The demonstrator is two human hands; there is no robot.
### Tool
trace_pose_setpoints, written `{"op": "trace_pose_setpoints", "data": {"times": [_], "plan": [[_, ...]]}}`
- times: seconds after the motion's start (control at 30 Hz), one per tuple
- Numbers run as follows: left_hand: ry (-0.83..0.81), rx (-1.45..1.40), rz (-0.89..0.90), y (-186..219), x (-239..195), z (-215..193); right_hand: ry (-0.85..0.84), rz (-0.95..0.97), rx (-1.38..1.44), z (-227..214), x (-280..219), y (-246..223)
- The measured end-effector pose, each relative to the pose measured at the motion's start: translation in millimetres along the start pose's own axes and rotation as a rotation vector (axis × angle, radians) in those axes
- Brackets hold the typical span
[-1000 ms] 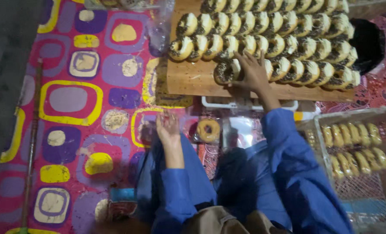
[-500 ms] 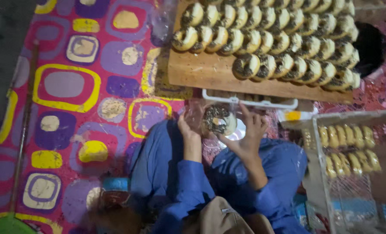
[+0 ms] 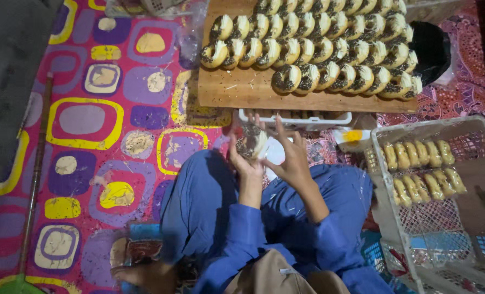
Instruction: The person sits on a patterned mat and repeatedly picks doughnuts from a wooden board, places each into a clear plastic bag, and sets the bagged doughnut into a white plastic crate. The person handles the doughnuts one at a time throughout the clip.
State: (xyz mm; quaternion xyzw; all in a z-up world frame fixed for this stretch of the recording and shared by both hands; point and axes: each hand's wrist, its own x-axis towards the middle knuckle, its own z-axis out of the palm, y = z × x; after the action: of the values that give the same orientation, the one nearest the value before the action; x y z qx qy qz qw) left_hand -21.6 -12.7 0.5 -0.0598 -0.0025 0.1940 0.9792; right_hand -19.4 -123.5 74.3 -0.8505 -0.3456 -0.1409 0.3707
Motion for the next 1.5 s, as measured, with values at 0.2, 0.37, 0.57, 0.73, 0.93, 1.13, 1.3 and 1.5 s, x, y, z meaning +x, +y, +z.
{"op": "trace_pose_setpoints", "data": {"times": [0.2, 0.37, 0.57, 0.73, 0.93, 1.13, 1.3, 1.5], "plan": [[-0.160, -0.250, -0.310, -6, -9, -16, 0.016, 0.071, -0.013, -5, -19, 12], [0.028, 0.354, -0.155, -2, -16, -41, 0.324, 0.300, 0.766, 4, -26, -1], [-0.008, 1.122, 0.173, 30, -12, -17, -0.408, 0.281, 0.618, -41, 2, 18], [-0.752, 2.113, 0.081, 51, 2, 71, -0.254, 0.168, 0.689, -89, 13, 17], [-1.202, 2.167, 0.691, 61, -52, 154, -0.067, 0.191, 0.675, -93, 9, -16], [-1.128, 2.239, 0.812, 62, -66, 190, 0.032, -0.298, 0.166, -78, 6, -10], [-1.002, 2.233, 0.713, 89, -68, 193, 0.115, -0.409, -0.433, -35, -36, 80], [-0.213, 1.421, 0.282, 116, -38, 128, -0.915, 0.254, -0.236, -29, -22, 149]]}}
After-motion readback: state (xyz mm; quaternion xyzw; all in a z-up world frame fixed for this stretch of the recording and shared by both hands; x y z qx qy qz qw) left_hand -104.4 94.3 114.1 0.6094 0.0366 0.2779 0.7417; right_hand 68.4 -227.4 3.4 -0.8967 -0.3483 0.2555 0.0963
